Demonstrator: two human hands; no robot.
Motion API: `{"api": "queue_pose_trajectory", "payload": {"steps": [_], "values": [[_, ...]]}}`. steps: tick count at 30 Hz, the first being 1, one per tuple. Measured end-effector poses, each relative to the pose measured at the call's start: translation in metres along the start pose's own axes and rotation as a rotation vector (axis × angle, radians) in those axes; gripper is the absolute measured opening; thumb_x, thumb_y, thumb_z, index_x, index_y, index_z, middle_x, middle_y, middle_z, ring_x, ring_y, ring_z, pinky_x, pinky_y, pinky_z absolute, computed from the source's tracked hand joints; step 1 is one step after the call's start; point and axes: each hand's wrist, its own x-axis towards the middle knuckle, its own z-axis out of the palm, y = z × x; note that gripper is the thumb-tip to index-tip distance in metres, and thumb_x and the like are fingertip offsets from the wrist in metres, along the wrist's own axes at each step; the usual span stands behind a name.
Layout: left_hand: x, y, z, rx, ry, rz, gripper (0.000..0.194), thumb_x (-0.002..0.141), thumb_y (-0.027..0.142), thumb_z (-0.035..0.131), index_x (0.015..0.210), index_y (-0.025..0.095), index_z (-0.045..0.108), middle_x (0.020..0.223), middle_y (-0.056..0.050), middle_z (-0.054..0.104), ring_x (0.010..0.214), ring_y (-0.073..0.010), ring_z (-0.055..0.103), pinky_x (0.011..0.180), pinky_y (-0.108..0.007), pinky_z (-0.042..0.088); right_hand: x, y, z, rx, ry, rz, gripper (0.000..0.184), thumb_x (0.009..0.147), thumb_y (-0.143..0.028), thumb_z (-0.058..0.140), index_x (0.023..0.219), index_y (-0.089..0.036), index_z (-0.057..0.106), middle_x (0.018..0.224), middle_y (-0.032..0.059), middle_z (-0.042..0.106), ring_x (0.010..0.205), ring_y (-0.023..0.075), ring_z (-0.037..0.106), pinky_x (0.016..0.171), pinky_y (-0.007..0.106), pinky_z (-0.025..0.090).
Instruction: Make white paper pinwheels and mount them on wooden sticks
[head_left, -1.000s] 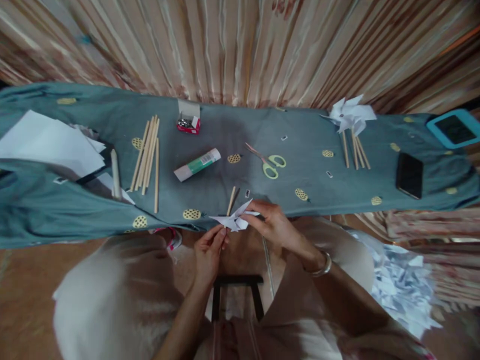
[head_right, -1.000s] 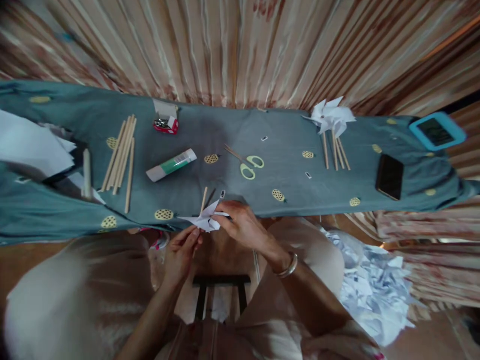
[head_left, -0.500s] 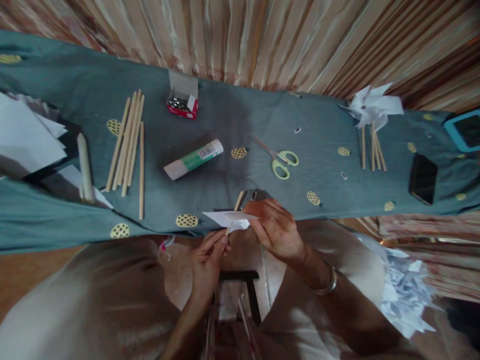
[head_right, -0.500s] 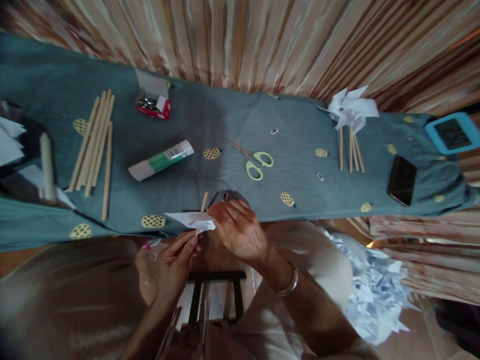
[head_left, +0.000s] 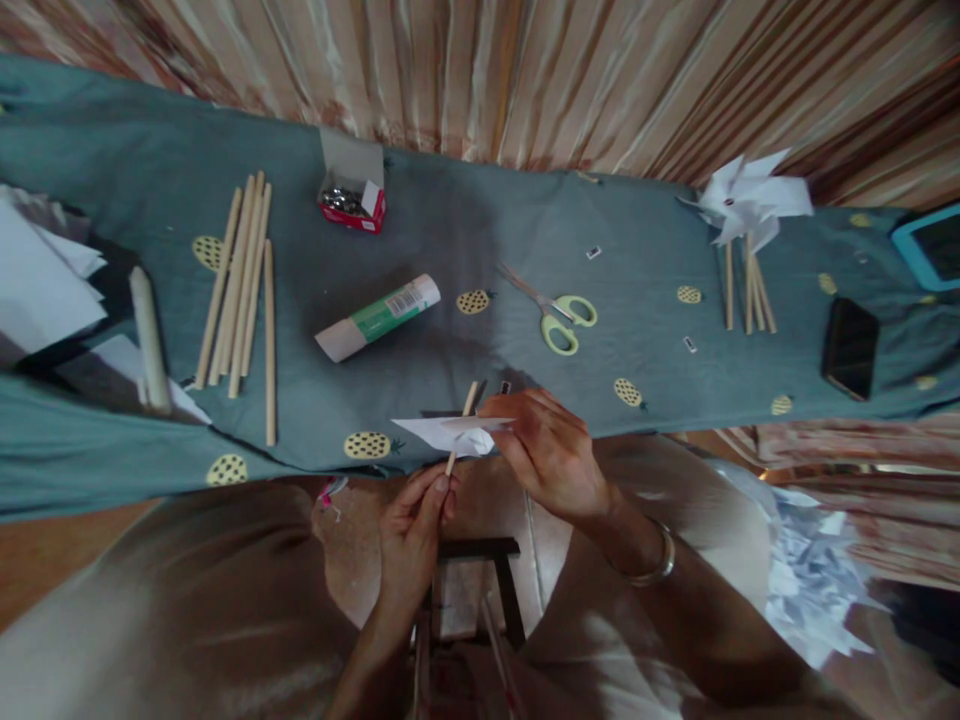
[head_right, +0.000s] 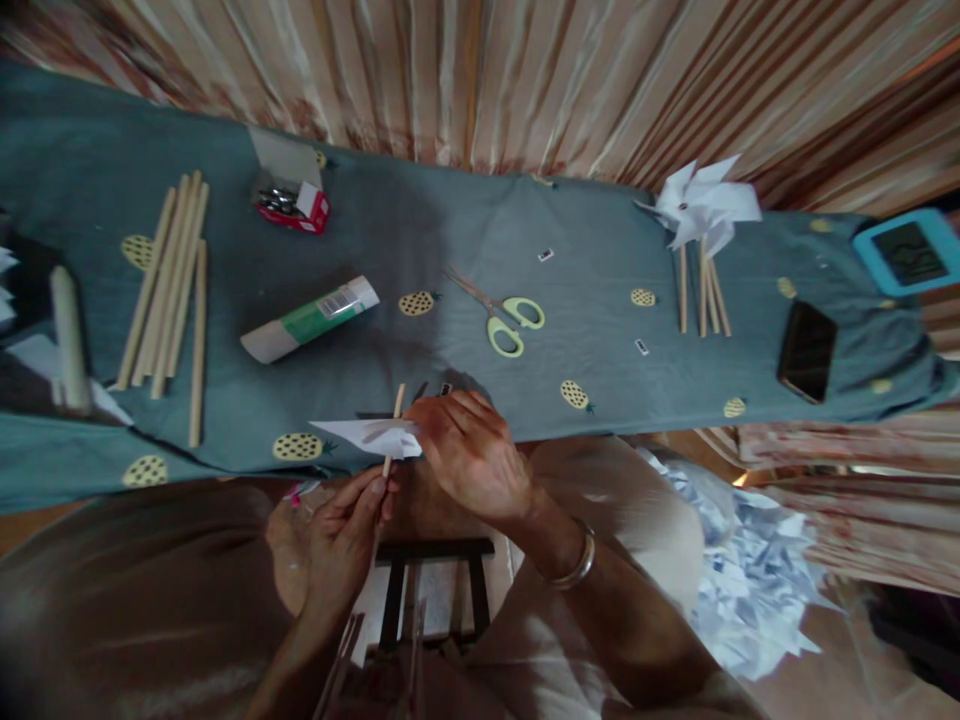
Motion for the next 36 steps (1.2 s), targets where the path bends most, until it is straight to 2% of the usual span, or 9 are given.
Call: {"api": "queue_pose_trajectory", "payload": {"steps": [8, 14, 21, 24, 30, 36], "values": [[-0.002, -0.002, 0.001, -0.048, 0.051, -0.11, 0.042, 0.06, 0.053, 0.083, 0.079, 0.017, 0.077, 0.06, 0.0, 0.063, 0.051, -0.0085, 0.048, 0.048, -0.02, 0.038, -0.004, -0.001, -0.002, 0.016, -0.048, 0.029, 0.019, 0.094, -0.011, 0.051, 0.107, -0.023, 0.06, 0.088, 0.0041, 0.073, 0.079, 0.0188, 0.07, 0.075, 0.034, 0.056], [-0.006, -0.009, 0.001, -0.049, 0.036, -0.172, 0.043, 0.06, 0.054, 0.084, 0.081, 0.017, 0.077, 0.059, 0.0, 0.063, 0.051, -0.0092, 0.051, 0.049, -0.02, 0.041, -0.008, 0.0, -0.001, 0.043, -0.072, 0.031, 0.018, 0.094, -0.012, 0.052, 0.106, -0.022, 0.061, 0.089, 0.0042, 0.073, 0.081, 0.0181, 0.069, 0.076, 0.034, 0.056], [-0.005, -0.014, -0.002, 0.032, 0.004, -0.092, 0.033, 0.068, 0.049, 0.079, 0.079, 0.018, 0.078, 0.069, -0.004, 0.069, 0.06, -0.0129, 0.058, 0.058, -0.024, 0.049, -0.013, 0.001, 0.0, 0.069, -0.106, 0.044, 0.023, 0.095, -0.013, 0.049, 0.111, -0.022, 0.063, 0.09, 0.0049, 0.074, 0.083, 0.0189, 0.069, 0.076, 0.035, 0.054], [-0.005, -0.017, -0.004, 0.044, -0.01, -0.099, 0.031, 0.069, 0.048, 0.079, 0.078, 0.018, 0.078, 0.071, -0.005, 0.068, 0.063, -0.0144, 0.061, 0.059, -0.025, 0.051, -0.015, 0.0, 0.0, 0.036, -0.107, 0.023, 0.024, 0.094, -0.011, 0.049, 0.11, -0.022, 0.062, 0.088, 0.0047, 0.074, 0.08, 0.0188, 0.069, 0.075, 0.035, 0.054], [-0.005, -0.021, -0.006, 0.054, -0.025, -0.079, 0.029, 0.073, 0.046, 0.076, 0.076, 0.018, 0.078, 0.07, -0.004, 0.066, 0.061, -0.0128, 0.058, 0.058, -0.023, 0.051, -0.016, -0.001, -0.002, 0.002, -0.106, -0.055, 0.024, 0.091, -0.007, 0.053, 0.111, -0.019, 0.059, 0.092, 0.0075, 0.074, 0.082, 0.0197, 0.068, 0.074, 0.035, 0.055], [-0.006, -0.019, -0.006, 0.071, -0.03, -0.054, 0.027, 0.075, 0.046, 0.075, 0.075, 0.019, 0.078, 0.069, -0.004, 0.066, 0.061, -0.0131, 0.058, 0.057, -0.023, 0.051, -0.017, -0.001, 0.0, 0.021, -0.117, -0.03, 0.024, 0.093, -0.008, 0.051, 0.112, -0.02, 0.059, 0.093, 0.0072, 0.074, 0.084, 0.0198, 0.068, 0.075, 0.036, 0.055]]}}
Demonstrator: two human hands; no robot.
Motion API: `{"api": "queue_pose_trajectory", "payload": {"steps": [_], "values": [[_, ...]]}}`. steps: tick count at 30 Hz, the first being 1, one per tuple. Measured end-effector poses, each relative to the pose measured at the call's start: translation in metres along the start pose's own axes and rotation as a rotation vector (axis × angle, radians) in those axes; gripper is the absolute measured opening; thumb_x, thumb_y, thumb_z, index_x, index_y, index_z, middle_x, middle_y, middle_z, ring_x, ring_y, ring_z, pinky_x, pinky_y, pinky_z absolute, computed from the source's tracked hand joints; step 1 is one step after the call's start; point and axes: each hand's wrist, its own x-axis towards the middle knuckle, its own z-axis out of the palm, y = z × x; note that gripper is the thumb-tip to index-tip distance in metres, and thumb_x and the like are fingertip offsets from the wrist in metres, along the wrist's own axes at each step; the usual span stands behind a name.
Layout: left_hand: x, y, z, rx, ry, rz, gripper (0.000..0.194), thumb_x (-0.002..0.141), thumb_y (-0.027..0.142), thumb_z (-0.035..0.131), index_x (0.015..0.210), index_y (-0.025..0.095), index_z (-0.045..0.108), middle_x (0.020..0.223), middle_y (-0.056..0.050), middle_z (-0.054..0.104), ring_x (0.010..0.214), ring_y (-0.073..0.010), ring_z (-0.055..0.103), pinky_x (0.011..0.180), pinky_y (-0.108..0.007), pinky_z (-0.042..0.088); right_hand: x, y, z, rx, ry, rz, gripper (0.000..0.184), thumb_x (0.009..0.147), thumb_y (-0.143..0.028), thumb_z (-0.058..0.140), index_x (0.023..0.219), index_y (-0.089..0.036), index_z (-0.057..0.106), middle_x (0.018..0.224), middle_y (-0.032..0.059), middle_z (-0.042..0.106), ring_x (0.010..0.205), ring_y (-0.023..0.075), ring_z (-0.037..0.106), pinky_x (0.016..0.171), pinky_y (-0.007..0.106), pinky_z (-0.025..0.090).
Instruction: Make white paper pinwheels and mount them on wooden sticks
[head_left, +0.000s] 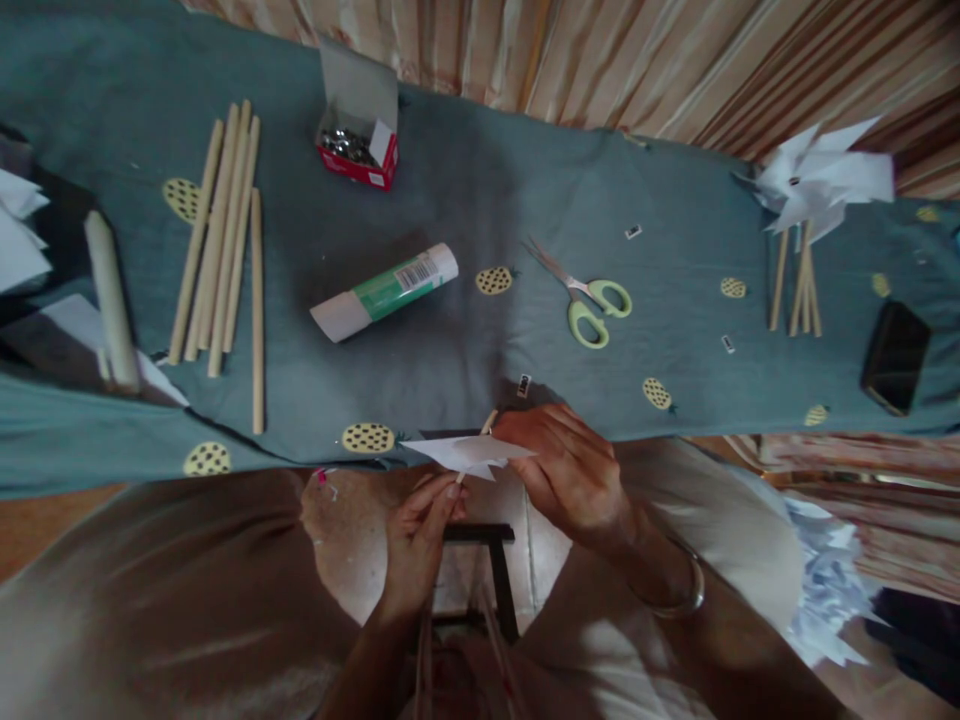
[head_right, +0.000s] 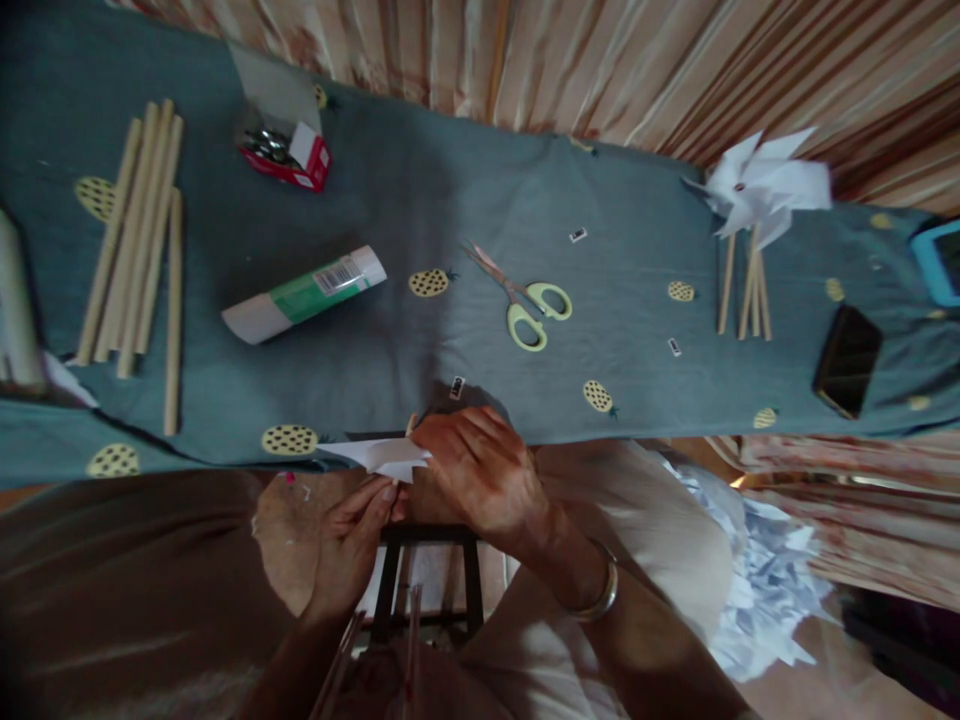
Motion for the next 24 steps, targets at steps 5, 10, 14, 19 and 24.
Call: {"api": "queue_pose_trajectory", "payload": {"steps": [5, 10, 14, 19, 24], "values": [[0.0, -0.005, -0.001, -0.026, -0.001, -0.008, 0.028, 0.076, 0.046, 0.076, 0.081, 0.019, 0.079, 0.071, -0.004, 0.067, 0.062, -0.0131, 0.059, 0.058, -0.023, 0.052, -0.001, 0.0, 0.001, 0.016, 0.011, 0.032, 0.021, 0.093, -0.009, 0.051, 0.109, -0.02, 0.061, 0.091, 0.0066, 0.074, 0.084, 0.0193, 0.068, 0.077, 0.035, 0.054], [0.0, -0.004, -0.001, -0.02, -0.003, -0.011, 0.029, 0.076, 0.045, 0.075, 0.083, 0.017, 0.08, 0.071, -0.004, 0.068, 0.063, -0.0125, 0.059, 0.059, -0.022, 0.051, 0.0, 0.001, 0.001, 0.055, 0.018, 0.055, 0.017, 0.093, -0.009, 0.052, 0.104, -0.018, 0.062, 0.089, 0.0064, 0.074, 0.082, 0.0186, 0.068, 0.076, 0.033, 0.054], [-0.001, -0.001, 0.0, -0.032, -0.003, -0.037, 0.03, 0.075, 0.046, 0.076, 0.082, 0.017, 0.079, 0.068, -0.003, 0.066, 0.06, -0.0108, 0.057, 0.056, -0.02, 0.048, 0.001, 0.002, 0.0, 0.086, 0.013, 0.09, 0.017, 0.094, -0.012, 0.052, 0.103, -0.02, 0.064, 0.088, 0.0042, 0.074, 0.081, 0.0171, 0.069, 0.077, 0.031, 0.054], [-0.004, 0.005, 0.003, -0.06, -0.03, -0.056, 0.033, 0.073, 0.049, 0.077, 0.076, 0.016, 0.077, 0.06, 0.0, 0.061, 0.052, -0.0077, 0.051, 0.05, -0.019, 0.04, 0.008, 0.002, -0.005, 0.228, -0.086, 0.327, 0.014, 0.094, -0.019, 0.057, 0.102, -0.022, 0.068, 0.093, 0.0021, 0.075, 0.082, 0.0146, 0.07, 0.073, 0.026, 0.053], [-0.009, 0.009, 0.006, -0.061, -0.049, -0.06, 0.034, 0.071, 0.049, 0.077, 0.074, 0.015, 0.076, 0.053, 0.001, 0.059, 0.047, -0.0078, 0.049, 0.046, -0.019, 0.037, 0.02, 0.004, -0.007, 0.339, -0.148, 0.541, 0.011, 0.091, -0.025, 0.061, 0.095, -0.018, 0.069, 0.082, 0.0014, 0.072, 0.068, 0.0126, 0.064, 0.062, 0.023, 0.045]]}}
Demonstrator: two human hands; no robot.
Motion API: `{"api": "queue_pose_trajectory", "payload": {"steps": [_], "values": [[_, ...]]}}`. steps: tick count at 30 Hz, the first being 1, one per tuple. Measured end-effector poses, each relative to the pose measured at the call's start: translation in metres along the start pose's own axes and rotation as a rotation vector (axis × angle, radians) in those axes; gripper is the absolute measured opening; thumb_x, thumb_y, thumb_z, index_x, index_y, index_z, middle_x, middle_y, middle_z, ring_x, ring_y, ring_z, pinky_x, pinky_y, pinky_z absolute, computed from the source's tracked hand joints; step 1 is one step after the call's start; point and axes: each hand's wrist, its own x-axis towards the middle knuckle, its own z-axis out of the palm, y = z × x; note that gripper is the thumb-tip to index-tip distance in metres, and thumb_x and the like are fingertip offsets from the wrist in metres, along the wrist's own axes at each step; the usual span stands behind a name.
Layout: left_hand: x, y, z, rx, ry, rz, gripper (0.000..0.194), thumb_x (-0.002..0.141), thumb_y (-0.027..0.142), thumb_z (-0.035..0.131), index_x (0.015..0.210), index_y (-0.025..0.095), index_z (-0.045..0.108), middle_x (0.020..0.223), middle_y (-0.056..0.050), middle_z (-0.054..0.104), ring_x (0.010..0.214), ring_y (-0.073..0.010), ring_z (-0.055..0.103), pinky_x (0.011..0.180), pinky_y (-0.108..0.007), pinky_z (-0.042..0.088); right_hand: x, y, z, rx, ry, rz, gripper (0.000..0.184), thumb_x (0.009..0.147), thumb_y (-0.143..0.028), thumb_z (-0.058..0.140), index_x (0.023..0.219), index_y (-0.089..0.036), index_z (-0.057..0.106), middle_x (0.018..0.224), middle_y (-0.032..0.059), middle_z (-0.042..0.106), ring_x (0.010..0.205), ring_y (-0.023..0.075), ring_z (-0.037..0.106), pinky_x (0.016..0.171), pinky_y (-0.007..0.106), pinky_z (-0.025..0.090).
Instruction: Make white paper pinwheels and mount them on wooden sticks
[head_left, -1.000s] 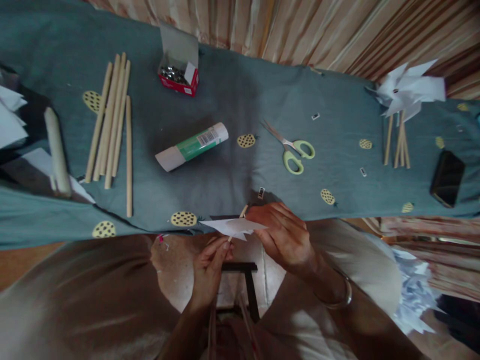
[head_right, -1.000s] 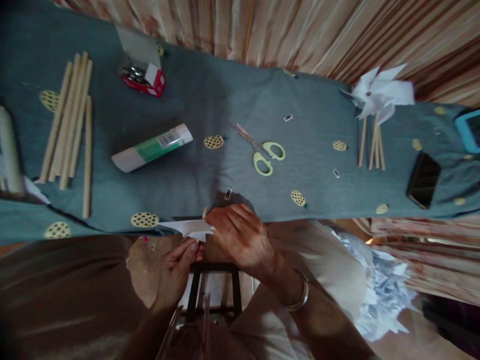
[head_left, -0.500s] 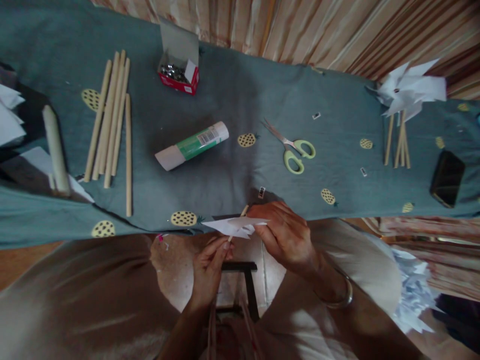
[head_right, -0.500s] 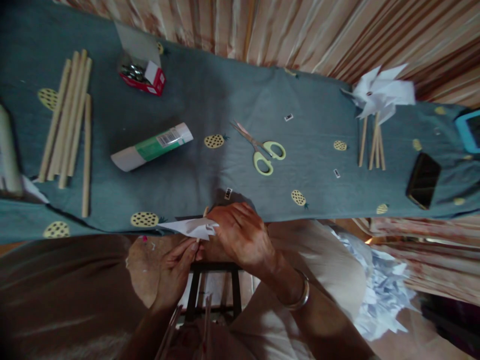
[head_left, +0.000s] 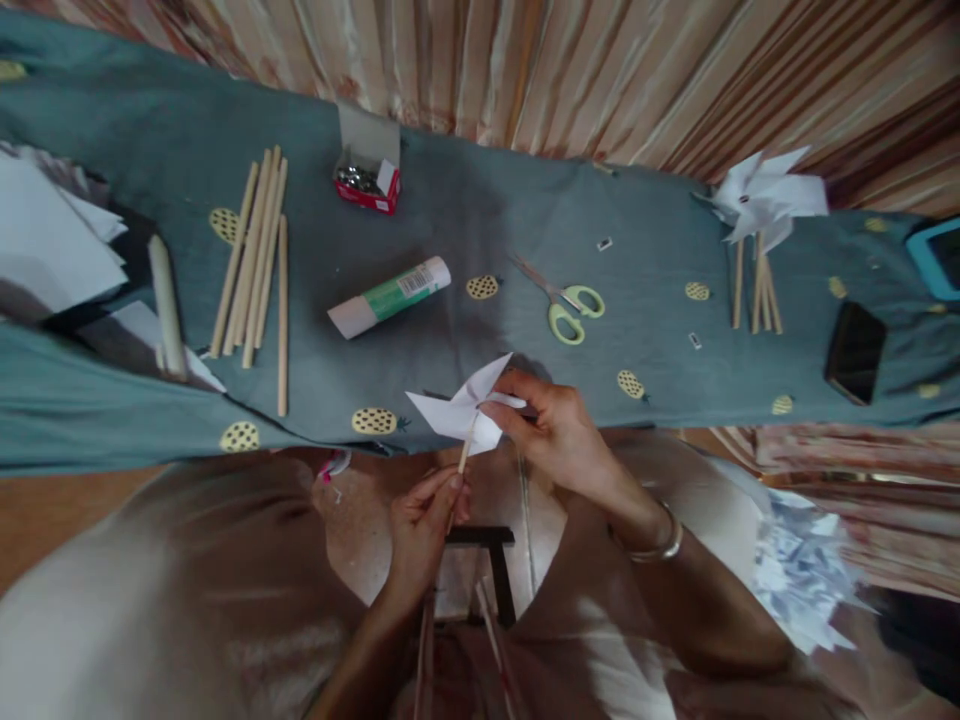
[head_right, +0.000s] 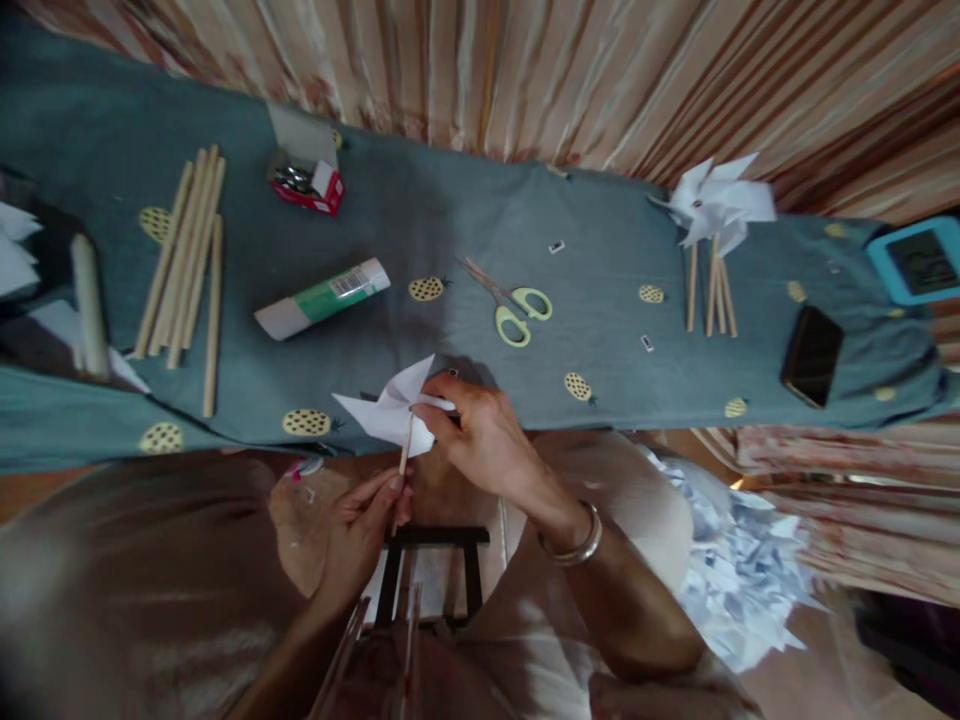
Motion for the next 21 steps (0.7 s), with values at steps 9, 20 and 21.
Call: {"api": "queue_pose_trajectory", "payload": {"steps": [9, 20, 21], "values": [[-0.003, -0.002, 0.009, -0.154, 0.014, 0.012, 0.035, 0.062, 0.046, 0.082, 0.076, 0.014, 0.076, 0.056, 0.0, 0.065, 0.042, -0.0083, 0.052, 0.046, -0.022, 0.043, 0.026, 0.004, -0.004, -0.073, -0.125, 0.027, 0.01, 0.083, -0.022, 0.064, 0.082, -0.014, 0.069, 0.074, -0.0007, 0.067, 0.066, 0.011, 0.054, 0.064, 0.023, 0.036], [-0.018, 0.011, 0.012, -0.243, 0.004, -0.003, 0.044, 0.049, 0.045, 0.088, 0.077, 0.013, 0.075, 0.062, -0.001, 0.068, 0.043, -0.0087, 0.056, 0.044, -0.021, 0.042, 0.052, -0.012, -0.008, -0.298, -0.299, 0.125, 0.01, 0.08, -0.018, 0.065, 0.082, -0.011, 0.072, 0.071, 0.0004, 0.067, 0.066, 0.0111, 0.057, 0.058, 0.019, 0.036], [-0.019, 0.013, 0.013, -0.256, -0.002, -0.011, 0.045, 0.048, 0.044, 0.088, 0.077, 0.013, 0.075, 0.062, -0.001, 0.068, 0.043, -0.0087, 0.056, 0.045, -0.021, 0.043, 0.054, -0.016, -0.009, -0.317, -0.322, 0.152, 0.011, 0.08, -0.018, 0.065, 0.082, -0.011, 0.073, 0.071, 0.001, 0.068, 0.066, 0.0113, 0.059, 0.057, 0.019, 0.037]]}}
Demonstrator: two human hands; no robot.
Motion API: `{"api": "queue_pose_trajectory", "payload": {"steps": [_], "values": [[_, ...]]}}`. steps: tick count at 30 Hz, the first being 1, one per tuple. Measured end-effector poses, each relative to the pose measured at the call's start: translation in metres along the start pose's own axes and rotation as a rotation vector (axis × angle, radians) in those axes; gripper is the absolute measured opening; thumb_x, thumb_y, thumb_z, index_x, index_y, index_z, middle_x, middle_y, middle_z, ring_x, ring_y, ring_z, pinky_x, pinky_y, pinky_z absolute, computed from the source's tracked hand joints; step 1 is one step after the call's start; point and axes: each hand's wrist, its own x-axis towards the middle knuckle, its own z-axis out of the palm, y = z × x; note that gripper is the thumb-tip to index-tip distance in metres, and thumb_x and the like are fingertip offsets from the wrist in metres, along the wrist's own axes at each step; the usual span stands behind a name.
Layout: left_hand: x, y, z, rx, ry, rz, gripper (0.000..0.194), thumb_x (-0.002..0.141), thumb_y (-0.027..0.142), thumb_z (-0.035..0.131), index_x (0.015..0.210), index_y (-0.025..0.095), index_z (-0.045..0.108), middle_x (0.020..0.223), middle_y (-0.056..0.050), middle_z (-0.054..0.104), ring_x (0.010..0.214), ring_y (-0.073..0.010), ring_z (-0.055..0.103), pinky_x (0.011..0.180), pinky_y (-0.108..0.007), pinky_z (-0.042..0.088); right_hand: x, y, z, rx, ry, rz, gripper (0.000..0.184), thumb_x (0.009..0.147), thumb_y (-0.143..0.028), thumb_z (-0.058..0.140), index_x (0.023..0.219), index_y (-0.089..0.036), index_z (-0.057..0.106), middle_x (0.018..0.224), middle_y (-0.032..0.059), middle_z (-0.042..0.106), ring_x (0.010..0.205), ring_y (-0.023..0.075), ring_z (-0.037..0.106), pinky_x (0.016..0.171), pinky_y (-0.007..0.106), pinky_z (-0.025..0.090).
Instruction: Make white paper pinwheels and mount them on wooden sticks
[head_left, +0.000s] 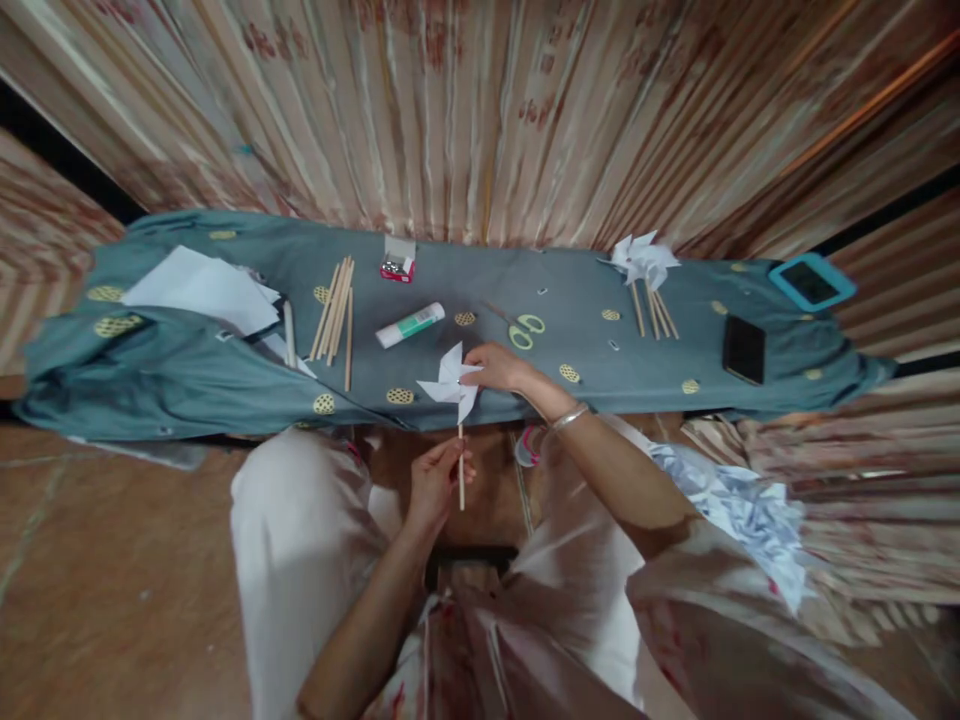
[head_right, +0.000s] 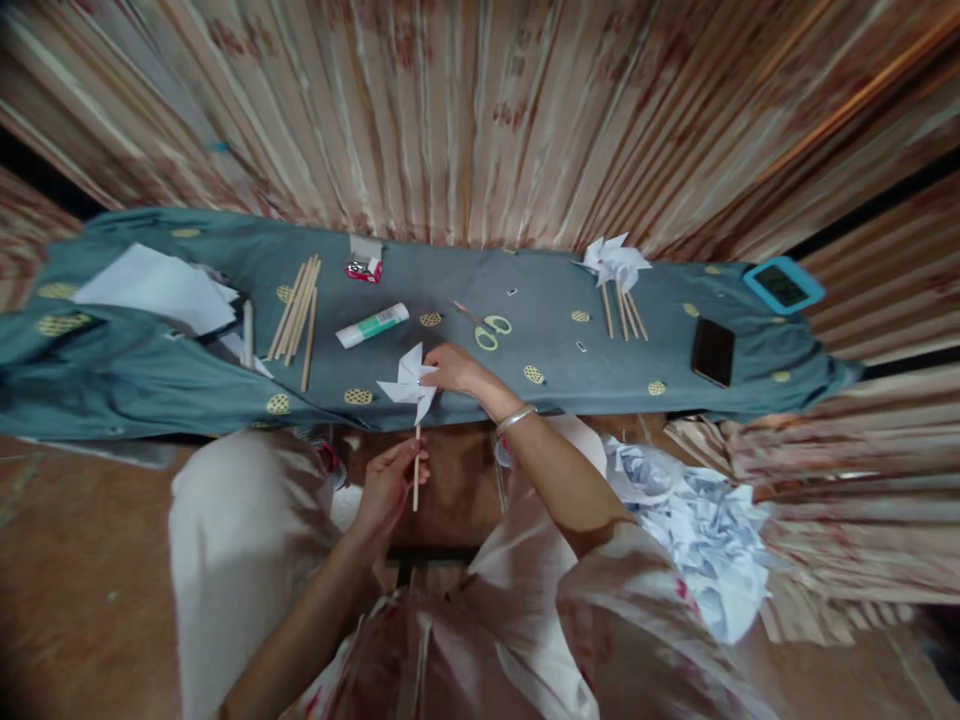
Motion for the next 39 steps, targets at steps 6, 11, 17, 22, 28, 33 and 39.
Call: {"api": "queue_pose_trajectory", "payload": {"steps": [6, 11, 17, 22, 28, 33, 39], "values": [[-0.002, 0.002, 0.002, -0.052, -0.021, -0.018, 0.044, 0.044, 0.041, 0.09, 0.075, 0.012, 0.076, 0.062, -0.002, 0.069, 0.049, -0.0086, 0.059, 0.051, -0.021, 0.046, 0.004, -0.015, -0.012, -0.088, -0.106, 0.048, 0.007, 0.078, -0.016, 0.067, 0.078, -0.012, 0.074, 0.071, 0.0024, 0.071, 0.065, 0.0112, 0.062, 0.055, 0.017, 0.039], [0.0, 0.0, 0.001, -0.049, -0.028, -0.011, 0.043, 0.047, 0.038, 0.088, 0.078, 0.011, 0.076, 0.065, -0.004, 0.07, 0.052, -0.0088, 0.06, 0.055, -0.022, 0.047, 0.007, -0.019, -0.017, -0.072, -0.137, 0.061, 0.012, 0.075, -0.014, 0.069, 0.064, -0.014, 0.069, 0.062, 0.0012, 0.068, 0.057, 0.0106, 0.058, 0.052, 0.019, 0.039], [-0.002, 0.0, 0.002, -0.054, -0.038, -0.008, 0.042, 0.046, 0.039, 0.089, 0.076, 0.012, 0.076, 0.066, -0.004, 0.071, 0.053, -0.009, 0.06, 0.057, -0.023, 0.05, 0.013, -0.016, -0.016, -0.019, -0.157, 0.06, 0.023, 0.069, -0.014, 0.073, 0.049, -0.017, 0.061, 0.056, 0.0014, 0.066, 0.056, 0.0133, 0.059, 0.055, 0.023, 0.042], [-0.002, 0.002, 0.002, -0.016, -0.046, 0.005, 0.042, 0.047, 0.041, 0.089, 0.075, 0.013, 0.076, 0.066, -0.005, 0.071, 0.053, -0.0097, 0.061, 0.058, -0.024, 0.051, 0.014, -0.016, -0.016, 0.007, -0.157, 0.05, 0.026, 0.063, -0.013, 0.075, 0.044, -0.018, 0.058, 0.05, 0.0014, 0.062, 0.06, 0.0165, 0.061, 0.058, 0.026, 0.044], [-0.002, 0.002, 0.007, -0.022, -0.038, 0.011, 0.042, 0.045, 0.041, 0.089, 0.074, 0.013, 0.076, 0.064, -0.004, 0.071, 0.052, -0.0099, 0.061, 0.057, -0.024, 0.05, 0.012, -0.019, -0.017, 0.044, -0.145, 0.041, 0.025, 0.064, -0.009, 0.072, 0.044, -0.017, 0.058, 0.045, -0.0009, 0.058, 0.054, 0.0137, 0.057, 0.056, 0.025, 0.043], [0.0, 0.003, -0.002, 0.072, -0.033, 0.054, 0.047, 0.047, 0.048, 0.088, 0.074, 0.012, 0.074, 0.068, -0.006, 0.071, 0.057, -0.0131, 0.062, 0.064, -0.03, 0.053, 0.011, -0.015, -0.014, 0.108, -0.153, 0.031, 0.023, 0.067, -0.009, 0.068, 0.048, -0.017, 0.059, 0.046, -0.0015, 0.06, 0.051, 0.0123, 0.058, 0.054, 0.022, 0.044], [0.014, 0.044, -0.019, 0.549, 0.024, 0.589, 0.028, 0.067, 0.036, 0.079, 0.091, 0.02, 0.076, 0.091, -0.005, 0.068, 0.081, -0.0162, 0.062, 0.074, -0.027, 0.051, 0.009, 0.003, -0.003, 0.313, -0.076, 0.005, 0.012, 0.067, -0.012, 0.071, 0.059, -0.015, 0.063, 0.051, -0.0048, 0.059, 0.052, 0.0106, 0.058, 0.052, 0.019, 0.043]]}}
